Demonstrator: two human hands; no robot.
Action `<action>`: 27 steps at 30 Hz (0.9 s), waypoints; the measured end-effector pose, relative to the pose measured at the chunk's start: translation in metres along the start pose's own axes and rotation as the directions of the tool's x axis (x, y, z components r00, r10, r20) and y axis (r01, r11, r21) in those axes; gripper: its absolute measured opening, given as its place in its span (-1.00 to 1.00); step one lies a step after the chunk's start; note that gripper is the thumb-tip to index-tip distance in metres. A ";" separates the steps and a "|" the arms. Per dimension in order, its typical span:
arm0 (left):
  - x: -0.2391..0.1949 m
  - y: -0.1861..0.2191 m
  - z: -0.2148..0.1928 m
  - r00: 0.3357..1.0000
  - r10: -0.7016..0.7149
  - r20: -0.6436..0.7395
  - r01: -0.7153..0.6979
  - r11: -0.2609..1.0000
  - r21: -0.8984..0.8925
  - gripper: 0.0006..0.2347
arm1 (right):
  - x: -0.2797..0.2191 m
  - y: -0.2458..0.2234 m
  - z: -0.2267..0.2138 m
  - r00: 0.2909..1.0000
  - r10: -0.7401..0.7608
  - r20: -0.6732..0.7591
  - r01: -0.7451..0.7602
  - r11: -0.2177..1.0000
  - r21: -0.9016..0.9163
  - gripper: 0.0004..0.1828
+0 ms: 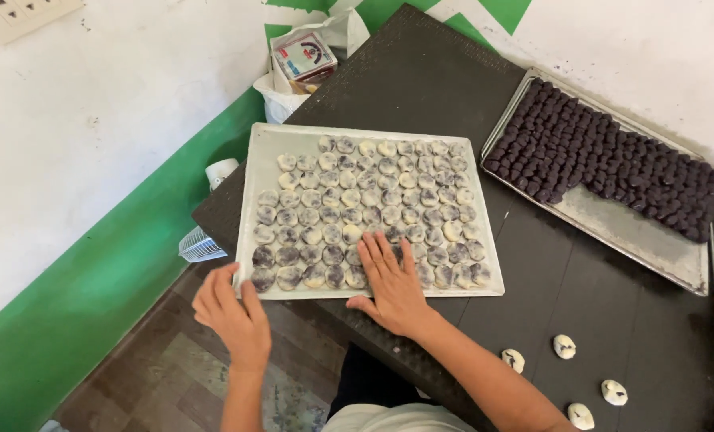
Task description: The person assembles small confections by hand, placing a dark chocolate ball onto a light-colored dough base and pressing them together. The finished items are then arranged in rows on a white tray. The person repeatedly presses down on the tray to ensure the confections are flat and evenly spaced.
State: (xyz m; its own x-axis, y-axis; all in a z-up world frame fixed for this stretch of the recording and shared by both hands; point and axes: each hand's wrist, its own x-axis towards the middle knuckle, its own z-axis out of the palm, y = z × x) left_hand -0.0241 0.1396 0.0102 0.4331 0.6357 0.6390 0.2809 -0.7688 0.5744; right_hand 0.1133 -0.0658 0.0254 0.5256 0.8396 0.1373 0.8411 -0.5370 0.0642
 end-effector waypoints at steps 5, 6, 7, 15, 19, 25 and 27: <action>0.010 -0.013 0.018 0.978 -0.128 0.166 0.119 0.991 0.063 -0.71 | 0.008 -0.010 0.000 0.996 0.062 -0.071 -0.061 0.998 0.016 0.01; 0.009 -0.012 0.023 0.975 -0.118 0.188 0.106 0.992 0.072 -0.64 | 0.011 -0.016 0.003 0.997 0.075 -0.032 -0.073 0.996 0.043 0.01; 0.008 -0.012 0.028 0.972 -0.109 0.210 0.094 0.992 0.080 -0.57 | 0.014 -0.021 0.006 0.996 0.086 0.008 -0.087 0.994 0.071 0.01; 0.007 -0.009 0.028 0.973 -0.083 0.215 0.056 0.990 0.133 -0.54 | 0.047 0.001 0.020 0.994 0.105 0.018 -0.107 0.981 0.164 -0.05; 0.002 -0.010 0.029 0.973 -0.106 0.205 0.083 0.990 0.115 -0.56 | 0.078 0.015 0.046 0.976 0.207 0.068 -0.211 0.975 0.065 0.02; 0.001 -0.011 0.033 0.982 -0.085 0.170 0.065 0.991 0.118 -0.58 | 0.119 0.041 0.016 0.934 0.320 0.161 -0.339 0.934 0.110 -0.02; -0.001 -0.012 0.033 0.980 -0.092 0.175 0.071 0.990 0.125 -0.57 | 0.132 0.055 0.037 0.927 0.337 0.164 -0.358 0.925 0.124 0.00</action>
State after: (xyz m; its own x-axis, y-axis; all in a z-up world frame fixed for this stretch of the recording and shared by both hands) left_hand 0.0005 0.1463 -0.0141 0.5484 0.6818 0.4842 0.4159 -0.7247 0.5494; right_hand 0.2330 0.0184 0.0106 0.7917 0.6108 -0.0130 0.6058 -0.7877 -0.1121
